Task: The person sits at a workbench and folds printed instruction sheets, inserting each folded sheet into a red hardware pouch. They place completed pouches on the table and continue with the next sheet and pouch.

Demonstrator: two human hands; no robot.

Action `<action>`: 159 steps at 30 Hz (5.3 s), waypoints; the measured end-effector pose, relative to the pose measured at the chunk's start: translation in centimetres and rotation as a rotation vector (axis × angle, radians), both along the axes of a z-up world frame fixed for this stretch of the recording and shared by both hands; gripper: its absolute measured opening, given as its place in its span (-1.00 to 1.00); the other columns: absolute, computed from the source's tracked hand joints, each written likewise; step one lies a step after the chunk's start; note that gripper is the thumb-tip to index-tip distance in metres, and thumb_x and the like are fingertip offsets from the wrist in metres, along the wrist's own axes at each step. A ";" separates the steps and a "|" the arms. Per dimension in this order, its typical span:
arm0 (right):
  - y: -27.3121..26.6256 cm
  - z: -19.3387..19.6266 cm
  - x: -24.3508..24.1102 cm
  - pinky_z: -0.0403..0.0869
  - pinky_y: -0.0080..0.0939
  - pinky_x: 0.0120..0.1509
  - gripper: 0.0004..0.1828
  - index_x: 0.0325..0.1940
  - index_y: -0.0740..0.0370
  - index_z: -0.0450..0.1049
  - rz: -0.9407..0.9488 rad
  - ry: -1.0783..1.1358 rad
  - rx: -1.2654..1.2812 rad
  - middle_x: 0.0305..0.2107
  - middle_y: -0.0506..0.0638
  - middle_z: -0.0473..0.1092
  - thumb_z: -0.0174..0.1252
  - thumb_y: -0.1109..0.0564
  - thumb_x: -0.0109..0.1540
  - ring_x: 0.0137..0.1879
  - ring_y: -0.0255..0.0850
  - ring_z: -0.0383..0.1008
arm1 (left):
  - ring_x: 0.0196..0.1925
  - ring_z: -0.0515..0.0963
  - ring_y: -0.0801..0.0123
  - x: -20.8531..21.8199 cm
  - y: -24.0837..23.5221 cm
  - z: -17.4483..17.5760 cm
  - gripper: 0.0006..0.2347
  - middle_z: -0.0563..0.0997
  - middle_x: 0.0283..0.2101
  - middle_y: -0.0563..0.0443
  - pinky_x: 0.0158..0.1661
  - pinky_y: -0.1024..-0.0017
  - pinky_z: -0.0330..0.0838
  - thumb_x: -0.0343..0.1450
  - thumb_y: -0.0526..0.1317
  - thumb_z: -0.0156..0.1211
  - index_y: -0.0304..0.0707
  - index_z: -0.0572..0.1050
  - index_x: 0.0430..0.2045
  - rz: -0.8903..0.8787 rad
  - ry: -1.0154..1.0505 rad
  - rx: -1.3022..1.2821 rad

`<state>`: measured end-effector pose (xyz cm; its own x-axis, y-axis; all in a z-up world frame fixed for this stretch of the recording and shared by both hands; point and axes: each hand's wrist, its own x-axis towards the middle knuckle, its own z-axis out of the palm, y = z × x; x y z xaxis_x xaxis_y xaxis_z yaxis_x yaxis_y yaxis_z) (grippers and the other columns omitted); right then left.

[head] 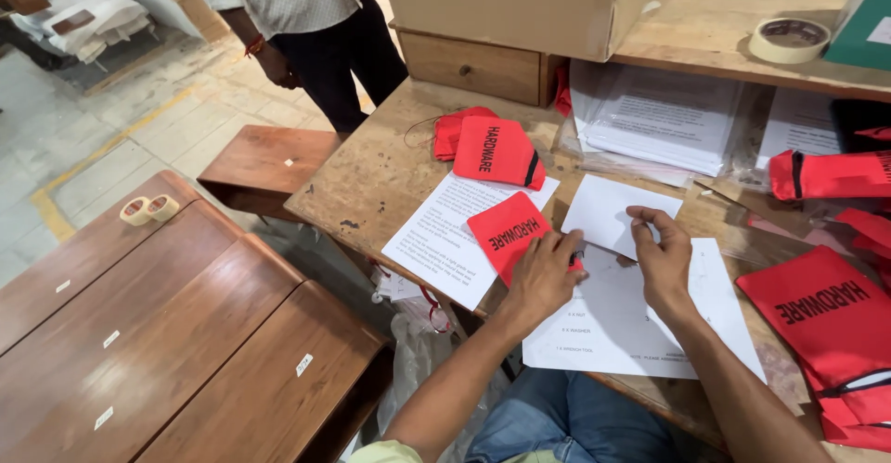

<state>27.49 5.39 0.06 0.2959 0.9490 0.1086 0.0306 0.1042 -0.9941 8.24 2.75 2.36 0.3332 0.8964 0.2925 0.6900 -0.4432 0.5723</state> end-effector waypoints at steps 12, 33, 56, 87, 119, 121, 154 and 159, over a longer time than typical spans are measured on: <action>-0.8 0.3 -1.8 0.58 -0.25 -0.25 -0.69 0.15 0.34 0.51 0.054 -0.113 -0.029 -0.31 0.10 0.49 0.05 0.14 0.38 -0.32 -0.30 0.52 | -0.29 0.61 0.17 -0.9 0.4 0.0 -0.85 0.60 -0.36 -0.04 -0.28 0.24 0.47 0.32 -0.22 0.40 -0.27 0.64 -0.34 0.036 -0.196 -0.004; -1.3 -2.2 -3.8 0.52 -0.31 -0.24 -0.54 -0.03 0.32 0.62 0.528 0.036 0.016 -0.33 -0.04 0.56 0.08 -0.13 0.37 -0.28 -0.37 0.51 | -0.07 0.73 0.19 -0.8 -2.3 1.4 -0.85 0.70 -0.06 -0.11 -0.05 0.40 0.63 0.42 -0.44 0.27 -0.37 0.65 -0.17 0.161 -0.526 0.435; -1.9 -1.0 -3.7 0.40 -0.39 -0.37 -0.70 -0.03 0.23 0.64 0.414 0.031 -0.002 -0.35 -0.05 0.60 0.21 0.01 0.28 -0.35 -0.43 0.49 | -0.26 0.63 0.54 -1.6 -1.4 1.0 -0.82 0.65 -0.30 -0.01 -0.16 0.58 0.59 0.33 -0.41 0.40 -0.45 0.56 -0.27 0.115 -1.124 -0.392; -1.3 -0.7 -1.2 0.37 -0.37 -0.29 -0.76 0.07 0.47 0.52 0.195 0.065 0.133 -0.21 0.08 0.52 0.27 0.21 0.40 -0.25 -0.23 0.60 | -0.23 0.65 0.02 -6.3 -2.4 -1.3 -0.81 0.63 -0.22 -0.13 -0.20 0.17 0.53 0.37 -0.15 0.31 -0.23 0.66 -0.26 0.223 -0.042 -0.028; -12.3 -0.5 -8.5 0.64 -0.20 -0.20 -0.51 0.36 0.58 0.28 0.048 0.232 -0.051 -0.28 0.17 0.49 0.04 0.33 0.35 -0.34 -0.24 0.56 | -0.48 0.64 0.42 -6.7 -1.1 -4.0 -0.90 0.65 -0.45 0.02 -0.41 0.44 0.50 0.38 -0.20 0.36 -0.22 0.63 -0.42 0.241 -0.330 -0.009; -12.4 -0.1 -9.2 0.63 -0.21 -0.20 -0.50 0.38 0.57 0.26 0.043 0.251 -0.034 -0.30 0.17 0.49 0.04 0.33 0.35 -0.34 -0.24 0.56 | -0.47 0.61 0.39 -6.6 -1.3 -3.9 -0.90 0.63 -0.44 0.00 -0.40 0.42 0.49 0.39 -0.21 0.36 -0.23 0.62 -0.41 0.238 -0.310 0.099; -11.8 1.0 -8.2 0.57 -0.37 -0.25 -0.64 0.21 0.47 0.46 0.084 0.151 -0.094 -0.31 0.10 0.56 0.10 0.23 0.36 -0.29 -0.31 0.61 | -0.61 0.43 0.58 -5.9 -1.8 -1.6 -0.90 0.55 -0.55 0.15 -0.54 0.49 0.33 0.36 -0.22 0.36 -0.26 0.65 -0.43 0.235 -0.342 -0.044; -12.3 1.1 -9.3 0.56 -0.36 -0.26 -0.65 0.19 0.46 0.49 0.093 0.155 -0.122 -0.34 0.12 0.57 0.10 0.26 0.34 -0.32 -0.31 0.60 | -0.59 0.45 0.57 -5.7 -1.8 -1.8 -0.90 0.55 -0.55 0.15 -0.52 0.51 0.34 0.38 -0.22 0.35 -0.26 0.64 -0.42 0.248 -0.391 -0.046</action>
